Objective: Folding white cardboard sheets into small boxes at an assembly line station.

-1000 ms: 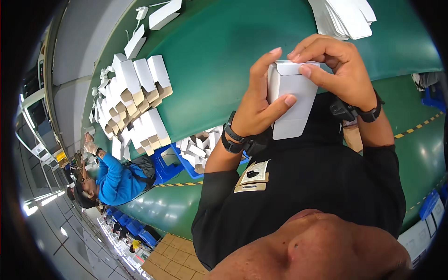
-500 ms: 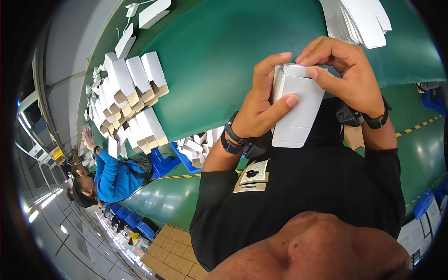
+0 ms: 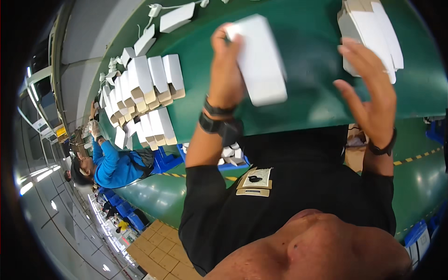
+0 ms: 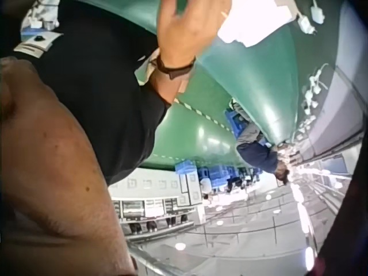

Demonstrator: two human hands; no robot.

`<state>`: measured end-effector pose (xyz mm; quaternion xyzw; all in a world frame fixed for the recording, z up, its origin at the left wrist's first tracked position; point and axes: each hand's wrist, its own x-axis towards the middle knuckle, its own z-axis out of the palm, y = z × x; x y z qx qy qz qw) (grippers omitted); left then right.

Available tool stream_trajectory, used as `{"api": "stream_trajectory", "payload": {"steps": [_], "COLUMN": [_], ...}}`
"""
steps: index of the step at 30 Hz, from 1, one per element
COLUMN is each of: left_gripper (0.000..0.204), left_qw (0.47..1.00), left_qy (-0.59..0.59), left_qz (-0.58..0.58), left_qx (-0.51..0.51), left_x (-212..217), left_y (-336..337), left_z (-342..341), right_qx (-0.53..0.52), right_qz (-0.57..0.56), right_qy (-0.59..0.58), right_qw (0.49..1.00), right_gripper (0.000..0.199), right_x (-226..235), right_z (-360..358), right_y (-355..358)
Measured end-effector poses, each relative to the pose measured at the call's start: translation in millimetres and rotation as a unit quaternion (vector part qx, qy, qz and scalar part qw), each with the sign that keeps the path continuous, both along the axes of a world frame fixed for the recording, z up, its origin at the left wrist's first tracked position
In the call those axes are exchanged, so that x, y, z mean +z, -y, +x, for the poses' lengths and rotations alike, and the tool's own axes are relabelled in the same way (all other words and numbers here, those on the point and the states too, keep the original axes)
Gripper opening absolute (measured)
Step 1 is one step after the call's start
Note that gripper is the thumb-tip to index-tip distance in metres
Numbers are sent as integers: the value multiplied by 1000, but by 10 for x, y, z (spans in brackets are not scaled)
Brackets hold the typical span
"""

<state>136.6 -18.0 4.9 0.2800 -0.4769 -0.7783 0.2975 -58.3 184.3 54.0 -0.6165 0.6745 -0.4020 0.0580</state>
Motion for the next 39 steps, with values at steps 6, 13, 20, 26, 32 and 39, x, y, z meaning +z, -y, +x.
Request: {"api": "stream_trajectory", "payload": {"steps": [6,13,20,26,32,39], "left_gripper": [17,81,53,92,102,108], "left_qw": [986,968,997,956,969,913], "left_qy": [-52,-11,-67,-219,-187,-21], "left_qz": [66,70,-12,85,-15,-103], "left_qx": [142,242,-20,-173,-161,-394], "left_x": [-708,-713,-38,363,376,42], "left_y": [2018,1978,-150,-1131,-1194,-1165], "left_z": [-140,-128,-202,-300,-172,146], "right_qx": [-133,-52,-88,-41,63,44], "right_qz": [125,161,103,-308,-263,24], "right_qy": [-266,-180,-215,-232,-50,175], "right_qw": [947,969,967,922,961,983], "right_gripper": [69,60,21,19,19,31], "right_x": [198,193,204,241,-50,292], "right_z": [-520,-782,-845,273,741,125], "right_y": [-349,-516,-572,-429,-491,-701]}}
